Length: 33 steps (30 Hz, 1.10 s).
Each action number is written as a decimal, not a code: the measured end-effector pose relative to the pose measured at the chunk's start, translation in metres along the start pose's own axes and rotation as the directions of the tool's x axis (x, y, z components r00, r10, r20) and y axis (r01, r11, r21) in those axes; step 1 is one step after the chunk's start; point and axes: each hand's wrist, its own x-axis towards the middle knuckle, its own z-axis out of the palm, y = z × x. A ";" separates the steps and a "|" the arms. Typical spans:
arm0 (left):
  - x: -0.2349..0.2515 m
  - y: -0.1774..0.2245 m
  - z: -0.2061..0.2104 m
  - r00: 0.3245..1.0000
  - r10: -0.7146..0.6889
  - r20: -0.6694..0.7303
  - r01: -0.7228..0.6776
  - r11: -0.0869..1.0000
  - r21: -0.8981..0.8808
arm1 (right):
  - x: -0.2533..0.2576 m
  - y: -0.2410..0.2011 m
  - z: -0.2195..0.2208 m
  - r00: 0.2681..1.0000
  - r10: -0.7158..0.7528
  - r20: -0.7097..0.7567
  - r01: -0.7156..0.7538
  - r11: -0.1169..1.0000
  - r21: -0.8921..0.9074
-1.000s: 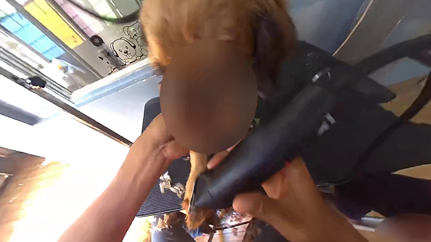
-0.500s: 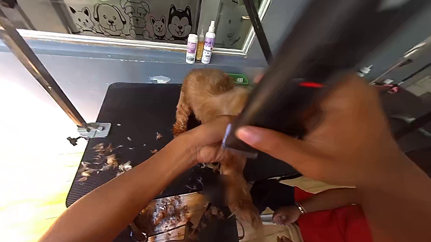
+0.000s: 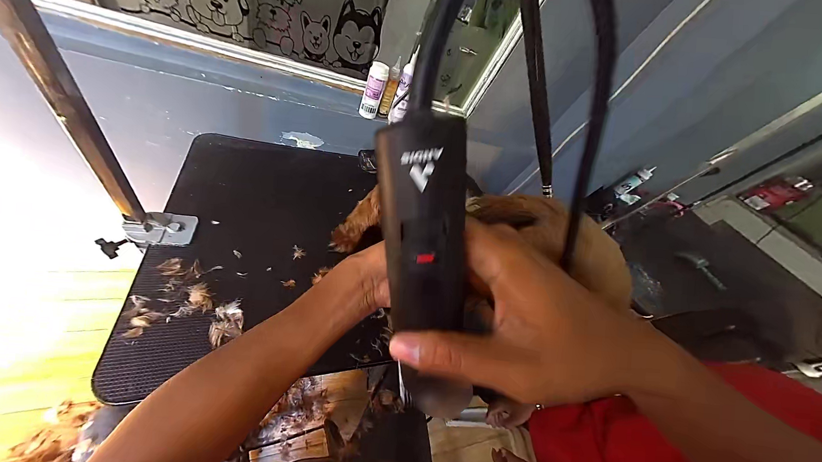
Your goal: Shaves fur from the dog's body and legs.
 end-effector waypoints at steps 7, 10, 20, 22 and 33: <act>0.021 -0.003 -0.016 0.966 -0.109 0.237 0.122 0.992 -0.042 | 0.001 -0.002 -0.006 0.931 -0.108 -0.348 0.065 0.989 -0.133; 0.014 0.012 0.020 0.975 -0.121 0.185 0.137 0.988 -0.075 | -0.010 0.013 0.009 0.896 -0.149 -0.417 0.058 0.973 -0.223; 0.002 0.035 0.076 0.988 -0.054 -0.143 0.038 0.992 -0.117 | -0.079 0.046 0.067 0.778 0.023 -0.628 0.301 0.864 0.404; 0.004 0.040 0.078 0.992 -0.012 -0.127 0.000 0.996 -0.093 | -0.078 0.048 0.063 0.621 0.021 -0.784 0.298 0.918 0.261; -0.014 0.072 0.066 0.969 0.189 -0.161 -0.208 0.972 -0.112 | -0.071 0.084 0.109 0.789 -0.093 -0.607 0.454 0.753 0.476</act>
